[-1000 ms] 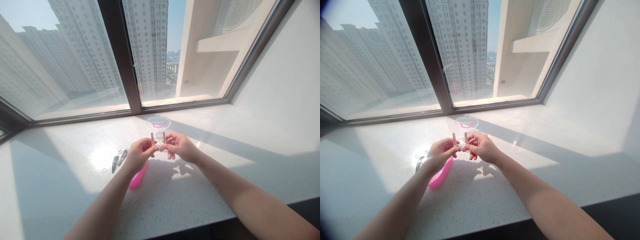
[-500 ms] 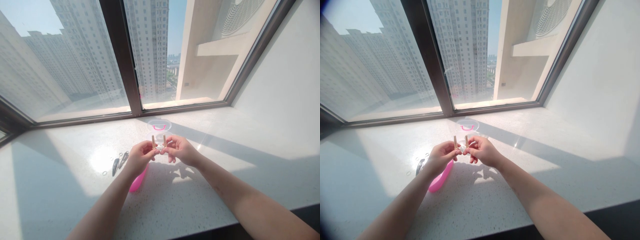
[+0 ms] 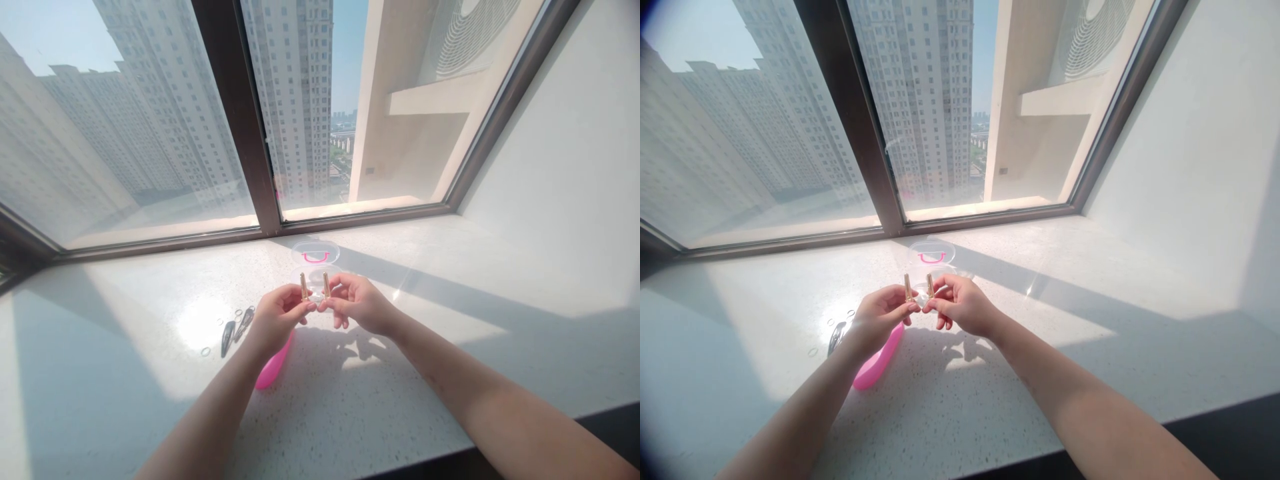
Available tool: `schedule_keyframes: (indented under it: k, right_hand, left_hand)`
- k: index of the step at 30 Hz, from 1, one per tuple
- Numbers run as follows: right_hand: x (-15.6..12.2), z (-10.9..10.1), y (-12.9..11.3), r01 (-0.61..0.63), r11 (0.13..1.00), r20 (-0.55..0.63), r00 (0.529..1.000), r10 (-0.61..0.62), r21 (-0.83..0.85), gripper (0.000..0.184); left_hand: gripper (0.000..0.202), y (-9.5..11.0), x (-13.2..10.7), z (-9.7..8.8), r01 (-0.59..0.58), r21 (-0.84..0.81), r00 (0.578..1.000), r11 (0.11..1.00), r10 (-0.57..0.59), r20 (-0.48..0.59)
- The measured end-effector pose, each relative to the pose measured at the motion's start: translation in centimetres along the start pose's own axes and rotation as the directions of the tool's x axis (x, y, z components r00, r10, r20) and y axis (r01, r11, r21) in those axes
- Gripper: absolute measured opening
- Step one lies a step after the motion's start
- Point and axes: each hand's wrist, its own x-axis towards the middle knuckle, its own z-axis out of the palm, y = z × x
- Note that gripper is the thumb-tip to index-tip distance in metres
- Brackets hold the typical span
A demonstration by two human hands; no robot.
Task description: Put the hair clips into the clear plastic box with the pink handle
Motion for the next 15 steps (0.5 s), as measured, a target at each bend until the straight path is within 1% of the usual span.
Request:
schedule_keyframes:
  k: [10,15]
  right_hand:
    - [0.02,0.07,-0.14,-0.009,1.0,0.003,1.0,0.009,0.007,0.018]
    - [0.12,0.07,-0.05,-0.016,1.0,0.002,1.0,0.016,0.026,0.018]
  left_hand:
    - [0.018,-0.37,0.31,-0.04,-0.004,0.006,1.0,1.0,0.004,0.008]
    - [0.017,-0.18,0.3,0.03,0.004,0.002,1.0,1.0,-0.004,-0.003]
